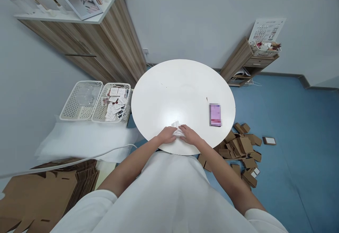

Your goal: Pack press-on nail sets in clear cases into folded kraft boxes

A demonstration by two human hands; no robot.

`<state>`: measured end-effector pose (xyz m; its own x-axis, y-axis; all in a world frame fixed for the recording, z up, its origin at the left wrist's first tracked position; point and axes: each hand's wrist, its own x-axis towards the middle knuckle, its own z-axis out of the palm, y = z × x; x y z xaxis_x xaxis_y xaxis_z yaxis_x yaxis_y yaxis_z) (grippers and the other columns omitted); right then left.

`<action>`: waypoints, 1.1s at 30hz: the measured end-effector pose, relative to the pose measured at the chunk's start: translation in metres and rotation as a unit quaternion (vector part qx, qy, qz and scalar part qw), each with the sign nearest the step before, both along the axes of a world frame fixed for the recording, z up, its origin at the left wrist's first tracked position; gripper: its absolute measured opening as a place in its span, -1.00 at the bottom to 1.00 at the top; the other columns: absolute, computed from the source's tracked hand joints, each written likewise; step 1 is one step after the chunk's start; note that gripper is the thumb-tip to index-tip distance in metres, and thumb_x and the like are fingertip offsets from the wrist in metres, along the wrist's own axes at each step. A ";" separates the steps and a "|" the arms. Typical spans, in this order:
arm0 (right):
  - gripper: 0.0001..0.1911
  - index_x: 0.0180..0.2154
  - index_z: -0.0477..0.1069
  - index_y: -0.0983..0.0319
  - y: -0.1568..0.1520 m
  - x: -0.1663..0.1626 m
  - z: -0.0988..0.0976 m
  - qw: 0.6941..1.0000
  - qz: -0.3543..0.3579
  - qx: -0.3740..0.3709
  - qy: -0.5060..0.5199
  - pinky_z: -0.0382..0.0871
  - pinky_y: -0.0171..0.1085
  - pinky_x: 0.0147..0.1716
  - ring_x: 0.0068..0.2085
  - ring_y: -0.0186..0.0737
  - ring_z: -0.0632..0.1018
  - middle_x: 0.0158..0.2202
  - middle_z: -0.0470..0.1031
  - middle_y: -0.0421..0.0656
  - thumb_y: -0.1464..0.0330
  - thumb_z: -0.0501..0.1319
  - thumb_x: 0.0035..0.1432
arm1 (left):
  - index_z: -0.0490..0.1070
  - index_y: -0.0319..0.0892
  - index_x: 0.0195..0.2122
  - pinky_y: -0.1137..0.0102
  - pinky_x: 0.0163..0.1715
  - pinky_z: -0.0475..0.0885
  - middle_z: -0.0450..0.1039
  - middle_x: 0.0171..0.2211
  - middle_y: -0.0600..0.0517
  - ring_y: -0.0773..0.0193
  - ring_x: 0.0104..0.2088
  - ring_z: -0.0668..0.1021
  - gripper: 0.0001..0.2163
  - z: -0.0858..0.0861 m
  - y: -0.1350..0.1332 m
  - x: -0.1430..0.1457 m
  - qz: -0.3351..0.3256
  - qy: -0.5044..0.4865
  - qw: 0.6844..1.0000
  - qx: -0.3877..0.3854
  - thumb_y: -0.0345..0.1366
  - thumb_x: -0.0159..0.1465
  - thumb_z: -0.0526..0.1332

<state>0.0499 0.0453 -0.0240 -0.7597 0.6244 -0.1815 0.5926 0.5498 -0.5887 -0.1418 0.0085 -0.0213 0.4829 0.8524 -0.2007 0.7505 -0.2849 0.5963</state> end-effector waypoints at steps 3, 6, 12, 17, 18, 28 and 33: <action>-0.57 -0.02 0.19 0.19 0.003 0.000 0.003 1.000 0.010 0.008 0.020 0.33 -0.20 -0.25 -0.14 -0.15 0.40 -0.12 0.34 -0.08 0.40 0.15 0.02 | 0.32 -0.13 -0.28 0.35 -0.30 0.28 0.41 -0.34 0.02 0.20 -0.33 0.44 -0.80 0.003 0.003 -0.002 -0.003 -0.006 1.000 -0.009 -0.35 0.06 0.04; -0.72 -0.14 0.26 0.19 0.002 0.001 0.002 1.000 0.005 -0.007 0.028 0.31 -0.23 -0.29 -0.23 -0.20 0.42 -0.22 0.39 -0.13 0.37 0.14 0.05 | 0.33 -0.12 -0.21 0.34 -0.22 0.29 0.39 -0.25 0.01 0.18 -0.23 0.43 -0.75 0.001 0.001 -0.003 0.008 -0.025 1.000 -0.010 -0.37 0.07 0.04; -0.79 -0.20 0.30 0.19 0.011 -0.003 0.001 0.996 -0.056 -0.064 0.033 0.29 -0.27 -0.30 -0.27 -0.24 0.43 -0.27 0.42 -0.17 0.33 0.12 0.07 | 0.34 -0.11 -0.11 0.27 -0.09 0.29 0.28 -0.13 -0.04 0.17 -0.08 0.35 -0.69 -0.007 0.001 -0.003 0.121 -0.083 0.988 -0.046 -0.33 0.10 0.06; -0.70 -0.09 0.29 0.18 0.028 -0.014 -0.005 0.987 -0.126 -0.103 0.003 0.30 -0.24 -0.24 -0.21 -0.19 0.44 -0.19 0.42 -0.12 0.32 0.10 0.09 | 0.17 -0.14 0.03 0.32 -0.19 0.36 0.35 -0.19 -0.01 0.26 -0.21 0.43 -0.60 -0.017 0.004 -0.003 0.276 -0.138 0.947 -0.092 -0.24 0.14 0.09; -0.67 -0.06 0.27 0.19 0.030 -0.017 -0.008 0.985 -0.141 -0.099 -0.001 0.30 -0.24 -0.22 -0.19 -0.19 0.44 -0.16 0.39 -0.10 0.32 0.09 0.09 | 0.18 -0.14 0.01 0.34 -0.20 0.36 0.36 -0.21 0.00 0.28 -0.23 0.44 -0.61 -0.020 0.005 -0.004 0.298 -0.145 0.939 -0.094 -0.25 0.13 0.10; -0.48 0.14 -0.02 0.20 0.034 -0.035 -0.028 0.960 -0.267 -0.054 -0.060 0.33 -0.16 -0.22 -0.06 -0.04 0.37 0.01 0.18 0.04 0.29 -0.02 0.15 | 0.27 -0.20 -0.13 0.36 -0.27 0.38 0.37 -0.22 -0.03 0.32 -0.37 0.44 -0.70 -0.035 0.014 0.003 0.432 -0.108 0.891 -0.086 -0.26 0.10 0.15; -0.47 0.13 -0.01 0.21 0.023 -0.030 -0.028 0.948 -0.312 -0.061 0.023 0.32 -0.18 -0.16 -0.04 -0.11 0.36 0.03 0.18 0.01 0.24 -0.02 0.13 | 0.28 -0.19 -0.15 0.38 -0.24 0.36 0.38 -0.22 -0.03 0.32 -0.33 0.45 -0.74 -0.036 0.013 0.004 0.438 -0.135 0.883 -0.101 -0.25 0.12 0.13</action>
